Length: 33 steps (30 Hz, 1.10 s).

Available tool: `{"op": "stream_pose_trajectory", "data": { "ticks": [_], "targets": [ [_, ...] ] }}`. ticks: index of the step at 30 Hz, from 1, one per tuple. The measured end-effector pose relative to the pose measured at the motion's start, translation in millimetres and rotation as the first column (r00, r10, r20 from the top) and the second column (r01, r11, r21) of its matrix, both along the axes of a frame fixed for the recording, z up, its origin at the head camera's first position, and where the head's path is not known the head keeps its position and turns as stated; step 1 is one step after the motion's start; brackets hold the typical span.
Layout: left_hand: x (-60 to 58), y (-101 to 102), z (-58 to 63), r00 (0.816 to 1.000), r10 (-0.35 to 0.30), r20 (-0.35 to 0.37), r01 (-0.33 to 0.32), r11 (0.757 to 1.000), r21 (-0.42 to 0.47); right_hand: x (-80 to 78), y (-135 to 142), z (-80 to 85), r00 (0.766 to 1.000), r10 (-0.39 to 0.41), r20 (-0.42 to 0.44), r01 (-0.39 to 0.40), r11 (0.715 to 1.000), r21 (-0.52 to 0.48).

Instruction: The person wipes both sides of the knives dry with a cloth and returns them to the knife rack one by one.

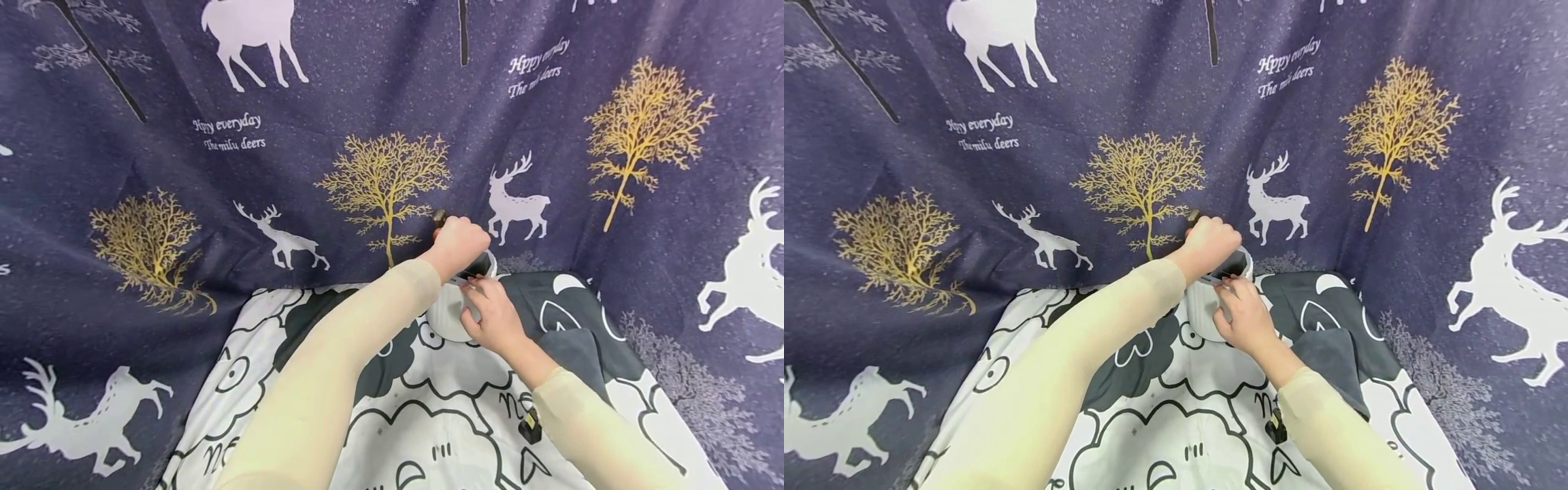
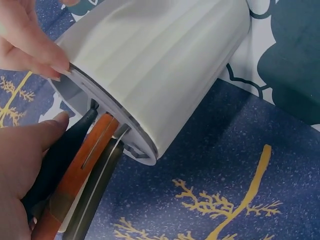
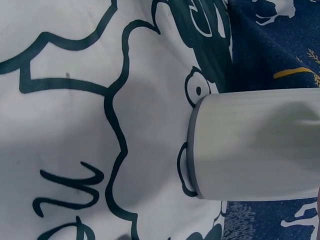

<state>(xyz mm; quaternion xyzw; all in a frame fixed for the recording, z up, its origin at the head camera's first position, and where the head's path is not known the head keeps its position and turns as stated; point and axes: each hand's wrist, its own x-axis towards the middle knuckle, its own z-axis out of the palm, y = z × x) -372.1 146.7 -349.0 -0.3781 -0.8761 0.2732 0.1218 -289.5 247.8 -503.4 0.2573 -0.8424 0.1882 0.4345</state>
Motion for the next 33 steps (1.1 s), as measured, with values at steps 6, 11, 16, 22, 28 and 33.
{"op": "stream_pose_trajectory", "data": {
  "ticks": [6,11,16,22,28,33],
  "targets": [
    [3.8,0,-2.3,0.999,-0.036,-0.035,0.037,0.999,0.027,0.8,6,-1.5,0.998,-0.039,0.048,0.04,0.999,-0.024],
    [12.9,-4,-2.9,0.997,-0.067,-0.046,0.069,0.997,0.046,1.0,12,-3.0,0.996,-0.061,0.07,0.064,0.997,-0.037],
    [26.7,-19,-3.5,0.988,-0.139,-0.064,0.145,0.983,0.116,1.1,17,-3.0,0.997,-0.055,0.053,0.057,0.997,-0.042],
    [45.0,-49,2.0,0.969,-0.225,-0.105,0.243,0.948,0.208,-2.5,23,3.3,0.997,-0.05,0.056,0.051,0.999,-0.011],
    [52.2,-90,-2.8,0.947,-0.292,-0.133,0.32,0.891,0.32,2.7,30,10.7,0.971,-0.098,0.22,0.095,0.995,0.024],
    [46.4,-136,3.0,0.977,-0.195,-0.084,0.212,0.881,0.423,6.7,40,22.3,0.942,-0.079,0.326,0.076,0.997,0.022]
  ]
}}
